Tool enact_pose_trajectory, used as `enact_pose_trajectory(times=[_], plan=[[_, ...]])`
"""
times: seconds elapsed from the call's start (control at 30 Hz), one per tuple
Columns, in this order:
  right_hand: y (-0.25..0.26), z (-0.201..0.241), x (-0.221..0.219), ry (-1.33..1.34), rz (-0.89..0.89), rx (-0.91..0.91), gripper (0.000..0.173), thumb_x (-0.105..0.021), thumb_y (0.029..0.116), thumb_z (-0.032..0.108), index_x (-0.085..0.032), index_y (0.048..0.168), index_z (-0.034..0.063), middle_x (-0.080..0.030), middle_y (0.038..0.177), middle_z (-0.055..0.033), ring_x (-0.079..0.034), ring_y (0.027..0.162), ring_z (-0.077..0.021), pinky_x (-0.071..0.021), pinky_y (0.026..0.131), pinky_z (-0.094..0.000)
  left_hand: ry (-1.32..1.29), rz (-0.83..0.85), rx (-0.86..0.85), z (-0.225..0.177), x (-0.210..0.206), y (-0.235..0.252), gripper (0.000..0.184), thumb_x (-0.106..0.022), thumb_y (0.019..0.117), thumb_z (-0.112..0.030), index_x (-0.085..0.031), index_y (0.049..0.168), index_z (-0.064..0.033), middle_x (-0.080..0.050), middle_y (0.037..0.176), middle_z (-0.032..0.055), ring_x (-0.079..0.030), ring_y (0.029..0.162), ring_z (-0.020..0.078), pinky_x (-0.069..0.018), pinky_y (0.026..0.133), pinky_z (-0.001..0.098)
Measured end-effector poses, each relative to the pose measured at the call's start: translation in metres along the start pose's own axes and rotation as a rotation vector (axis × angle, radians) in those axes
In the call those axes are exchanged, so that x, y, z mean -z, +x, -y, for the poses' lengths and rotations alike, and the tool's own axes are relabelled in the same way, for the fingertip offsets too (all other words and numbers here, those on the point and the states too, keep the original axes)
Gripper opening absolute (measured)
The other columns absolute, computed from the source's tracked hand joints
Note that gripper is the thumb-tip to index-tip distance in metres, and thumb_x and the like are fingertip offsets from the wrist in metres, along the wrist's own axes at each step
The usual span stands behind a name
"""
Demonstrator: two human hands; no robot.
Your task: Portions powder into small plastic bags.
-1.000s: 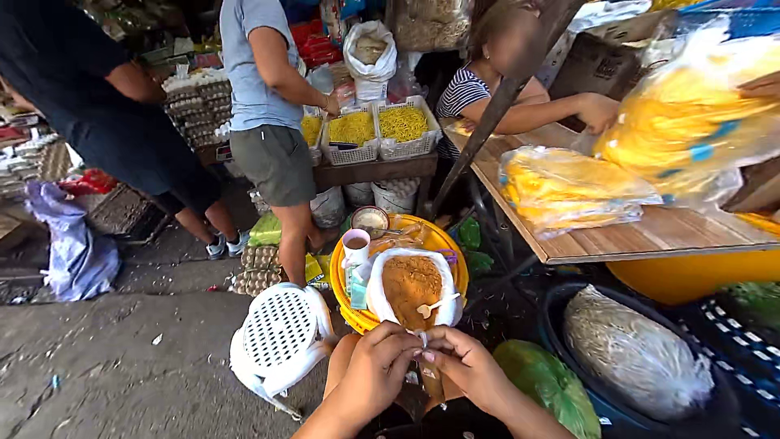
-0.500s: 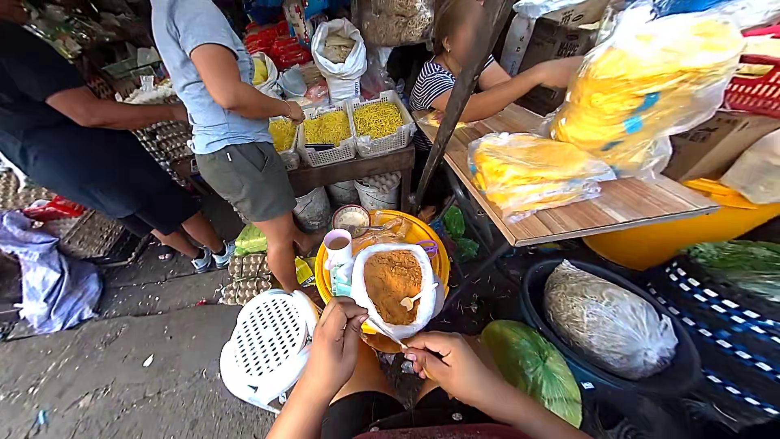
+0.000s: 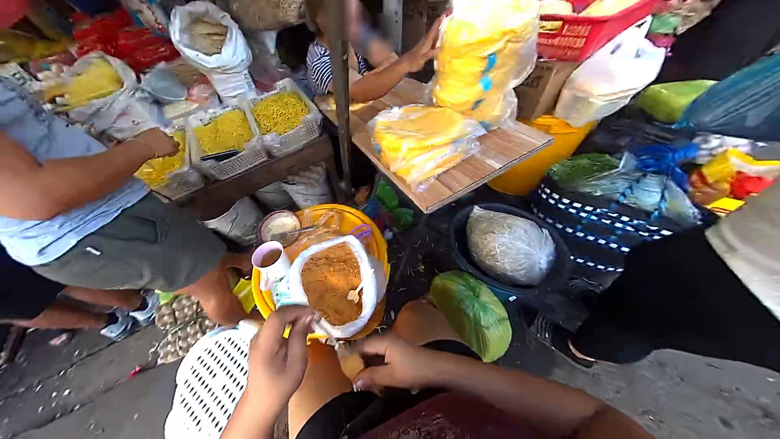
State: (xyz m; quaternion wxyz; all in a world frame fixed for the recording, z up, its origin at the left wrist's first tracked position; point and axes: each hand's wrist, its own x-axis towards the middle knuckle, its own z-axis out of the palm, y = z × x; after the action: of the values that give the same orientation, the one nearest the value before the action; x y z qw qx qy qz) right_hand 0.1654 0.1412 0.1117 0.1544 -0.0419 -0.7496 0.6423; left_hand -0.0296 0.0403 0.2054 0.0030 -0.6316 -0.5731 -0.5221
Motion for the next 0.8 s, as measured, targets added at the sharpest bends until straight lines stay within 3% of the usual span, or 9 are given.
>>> enact_pose_trajectory(times=[0.07, 0.17, 0.27, 0.37, 0.47, 0.53, 0.6, 0.7, 0.8], plan=[[-0.005, 0.003, 0.017, -0.002, -0.108, -0.078, 0.07, -0.081, 0.0868, 0.017, -0.051, 0.146, -0.0034, -0.06, 0.138, -0.0228, -0.066, 0.118, -0.0255, -0.0553, 0.102, -0.04, 0.053, 0.064, -0.018, 0.0, -0.001, 0.038, 0.017, -0.055, 0.1054, -0.016, -0.064, 0.107, -0.0024, -0.07, 0.091, 0.0024, -0.066, 0.081, 0.0006, -0.0579, 0.077, 0.0198], [-0.019, -0.012, 0.045, -0.028, -0.328, -0.181, 0.093, -0.084, 0.0816, 0.028, -0.035, 0.157, 0.0013, -0.043, 0.156, -0.0204, -0.062, 0.127, -0.0263, -0.0579, 0.099, -0.04, 0.202, 0.099, -0.019, 0.005, -0.009, 0.1, 0.017, -0.056, 0.1013, -0.006, -0.068, 0.109, 0.0053, -0.071, 0.099, 0.0127, -0.07, 0.089, 0.0131, -0.0592, 0.084, 0.0317], [-0.041, -0.024, 0.063, -0.033, -0.482, -0.244, 0.094, -0.081, 0.0821, 0.024, -0.031, 0.158, 0.0014, -0.04, 0.157, -0.022, -0.066, 0.119, -0.0258, -0.0622, 0.088, -0.0374, 0.316, 0.097, -0.021, 0.023, -0.029, 0.155, 0.022, -0.054, 0.104, -0.008, -0.068, 0.118, 0.0021, -0.072, 0.106, 0.0169, -0.072, 0.096, 0.0259, -0.0585, 0.089, 0.0449], [-0.061, -0.03, 0.07, -0.047, -0.558, -0.357, 0.087, -0.076, 0.087, 0.016, -0.029, 0.16, 0.0035, -0.042, 0.155, -0.0225, -0.069, 0.114, -0.0246, -0.0621, 0.086, -0.0354, 0.419, 0.123, 0.016, 0.058, -0.054, 0.185, 0.026, -0.05, 0.1055, -0.009, -0.066, 0.124, 0.0, -0.072, 0.113, 0.0188, -0.07, 0.106, 0.0338, -0.0536, 0.096, 0.0526], [-0.075, -0.038, 0.072, -0.055, -0.604, -0.47, 0.085, -0.073, 0.0889, 0.016, -0.028, 0.16, 0.0051, -0.045, 0.153, -0.0225, -0.07, 0.11, -0.0237, -0.0612, 0.087, -0.036, 0.622, 0.404, 0.17, 0.111, -0.078, 0.176, 0.033, -0.044, 0.1044, -0.003, -0.064, 0.13, -0.002, -0.068, 0.124, 0.0239, -0.062, 0.122, 0.0424, -0.0444, 0.106, 0.0603], [-0.082, -0.042, 0.072, -0.069, -0.617, -0.503, 0.082, -0.072, 0.0912, 0.018, -0.029, 0.16, 0.0051, -0.047, 0.152, -0.0217, -0.07, 0.108, -0.0221, -0.0608, 0.087, -0.0351, 0.66, 0.656, 0.315, 0.156, -0.091, 0.15, 0.035, -0.048, 0.1015, -0.002, -0.064, 0.132, -0.005, -0.066, 0.128, 0.0232, -0.059, 0.127, 0.0433, -0.039, 0.11, 0.0645], [-0.089, -0.046, 0.073, -0.085, -0.613, -0.513, 0.079, -0.069, 0.0933, 0.021, -0.03, 0.16, 0.0049, -0.048, 0.152, -0.0207, -0.07, 0.107, -0.0212, -0.0602, 0.086, -0.0339, 0.633, 0.798, 0.462, 0.189, -0.091, 0.12, 0.038, -0.05, 0.1018, -0.004, -0.063, 0.137, -0.0084, -0.063, 0.136, 0.0202, -0.054, 0.134, 0.0415, -0.0354, 0.114, 0.065], [-0.097, -0.051, 0.077, -0.102, -0.599, -0.534, 0.074, -0.065, 0.0964, 0.025, -0.032, 0.159, 0.0045, -0.05, 0.15, -0.0213, -0.07, 0.109, -0.0225, -0.0599, 0.088, -0.0358, 0.561, 0.628, 0.513, 0.194, -0.063, 0.086, 0.038, -0.048, 0.1009, -0.001, -0.064, 0.135, -0.0043, -0.06, 0.142, 0.0204, -0.054, 0.134, 0.0411, -0.0405, 0.113, 0.0618], [-0.097, -0.066, 0.077, -0.155, -0.584, -0.545, 0.072, -0.059, 0.0987, 0.033, -0.033, 0.158, 0.0027, -0.051, 0.148, -0.0239, -0.068, 0.112, -0.025, -0.0583, 0.091, -0.0384, 0.501, 0.349, 0.538, 0.181, -0.015, 0.06, 0.034, -0.049, 0.1024, -0.004, -0.065, 0.132, -0.0001, -0.062, 0.137, 0.0223, -0.058, 0.129, 0.039, -0.0444, 0.111, 0.0568]])
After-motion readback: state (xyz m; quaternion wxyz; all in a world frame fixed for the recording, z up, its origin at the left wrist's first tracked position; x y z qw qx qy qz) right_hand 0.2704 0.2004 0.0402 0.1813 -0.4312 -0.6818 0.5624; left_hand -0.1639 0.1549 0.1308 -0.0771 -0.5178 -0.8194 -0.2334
